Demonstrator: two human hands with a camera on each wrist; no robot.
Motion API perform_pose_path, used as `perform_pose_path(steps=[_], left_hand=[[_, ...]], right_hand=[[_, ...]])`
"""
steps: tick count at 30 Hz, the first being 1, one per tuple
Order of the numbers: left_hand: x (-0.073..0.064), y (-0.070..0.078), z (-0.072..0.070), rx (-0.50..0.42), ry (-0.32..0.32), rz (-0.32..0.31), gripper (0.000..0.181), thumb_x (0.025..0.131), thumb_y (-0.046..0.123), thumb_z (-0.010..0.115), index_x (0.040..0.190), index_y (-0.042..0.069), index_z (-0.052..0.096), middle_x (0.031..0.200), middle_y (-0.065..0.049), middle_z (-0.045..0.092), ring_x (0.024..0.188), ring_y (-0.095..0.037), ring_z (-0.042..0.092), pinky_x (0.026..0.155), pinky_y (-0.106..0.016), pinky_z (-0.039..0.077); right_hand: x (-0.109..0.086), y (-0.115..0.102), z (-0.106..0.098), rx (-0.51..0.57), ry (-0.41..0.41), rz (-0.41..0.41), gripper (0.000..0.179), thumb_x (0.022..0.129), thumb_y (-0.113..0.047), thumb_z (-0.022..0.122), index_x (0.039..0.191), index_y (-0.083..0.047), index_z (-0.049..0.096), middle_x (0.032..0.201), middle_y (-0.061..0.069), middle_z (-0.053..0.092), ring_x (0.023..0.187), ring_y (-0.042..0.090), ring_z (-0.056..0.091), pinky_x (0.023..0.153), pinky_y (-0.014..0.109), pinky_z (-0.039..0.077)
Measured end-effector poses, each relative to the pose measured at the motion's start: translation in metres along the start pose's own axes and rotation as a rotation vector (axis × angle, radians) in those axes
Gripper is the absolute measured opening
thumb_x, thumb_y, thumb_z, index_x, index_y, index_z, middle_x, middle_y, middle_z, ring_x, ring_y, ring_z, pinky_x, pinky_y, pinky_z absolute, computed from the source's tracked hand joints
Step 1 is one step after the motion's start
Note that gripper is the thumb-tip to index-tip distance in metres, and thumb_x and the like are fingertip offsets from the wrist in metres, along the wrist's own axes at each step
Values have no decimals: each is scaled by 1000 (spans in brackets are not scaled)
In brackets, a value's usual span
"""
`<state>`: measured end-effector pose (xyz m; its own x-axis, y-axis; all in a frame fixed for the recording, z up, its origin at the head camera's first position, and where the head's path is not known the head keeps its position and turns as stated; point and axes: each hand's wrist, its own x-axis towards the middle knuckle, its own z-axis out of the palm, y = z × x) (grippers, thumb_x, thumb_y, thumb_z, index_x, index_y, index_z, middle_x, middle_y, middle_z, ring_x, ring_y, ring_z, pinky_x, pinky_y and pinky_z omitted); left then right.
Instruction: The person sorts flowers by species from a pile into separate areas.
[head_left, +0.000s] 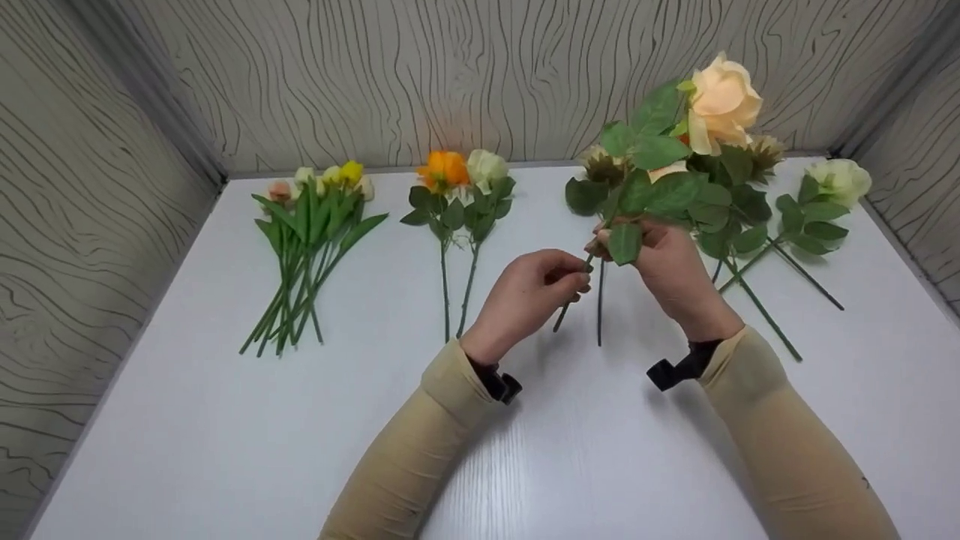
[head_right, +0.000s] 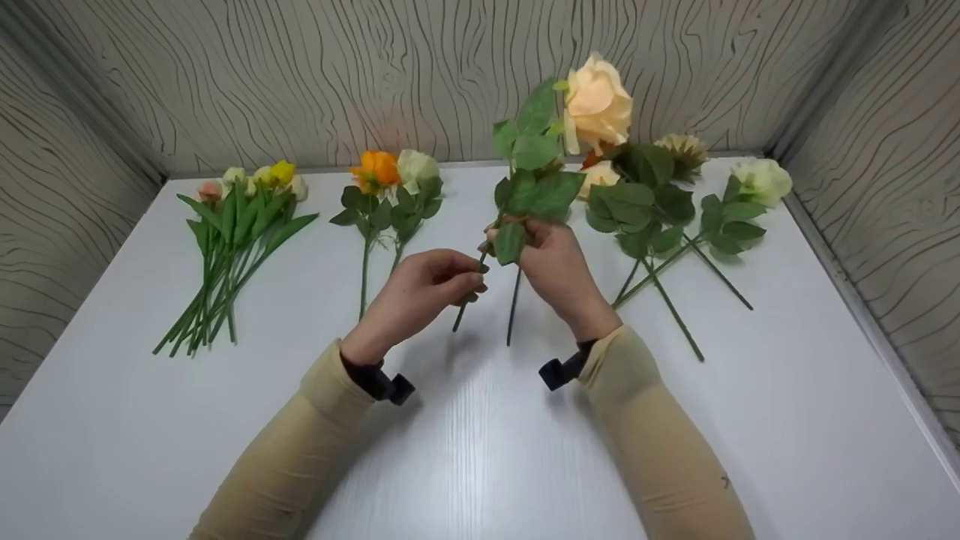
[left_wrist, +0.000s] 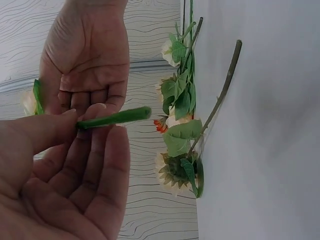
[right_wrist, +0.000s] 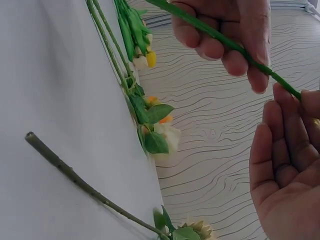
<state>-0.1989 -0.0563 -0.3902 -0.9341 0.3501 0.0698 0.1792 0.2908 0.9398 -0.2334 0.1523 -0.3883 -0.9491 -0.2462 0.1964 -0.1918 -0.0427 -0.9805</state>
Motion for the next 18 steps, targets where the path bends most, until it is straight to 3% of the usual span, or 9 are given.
perform_pose_path(steps=[5,11,18], left_hand=[[1,1,4,-63,-46,-32,9,100,15,68,106,10,73,91,3,73,83,-19,72,73,-29,59],[0,0,7,-73,-119,-72,8,99,14,70,103,9,74,94,-2,73,84,-25,73,72,-29,60],[0,-3,8,-112,-59,-27,6,98,17,71,102,13,74,91,-1,73,80,-18,71,72,-30,61]], right_hand=[[-2,-3,-2,114,56,34,34,98,-19,72,119,6,67,104,15,72,97,24,67,85,32,55],[-3,-7,-3,271,88,42,40,99,-15,70,129,10,60,104,14,71,97,24,65,79,29,56],[-5,-6,0,271,63,57,39,98,-12,71,128,11,60,102,16,71,95,24,67,79,29,58]])
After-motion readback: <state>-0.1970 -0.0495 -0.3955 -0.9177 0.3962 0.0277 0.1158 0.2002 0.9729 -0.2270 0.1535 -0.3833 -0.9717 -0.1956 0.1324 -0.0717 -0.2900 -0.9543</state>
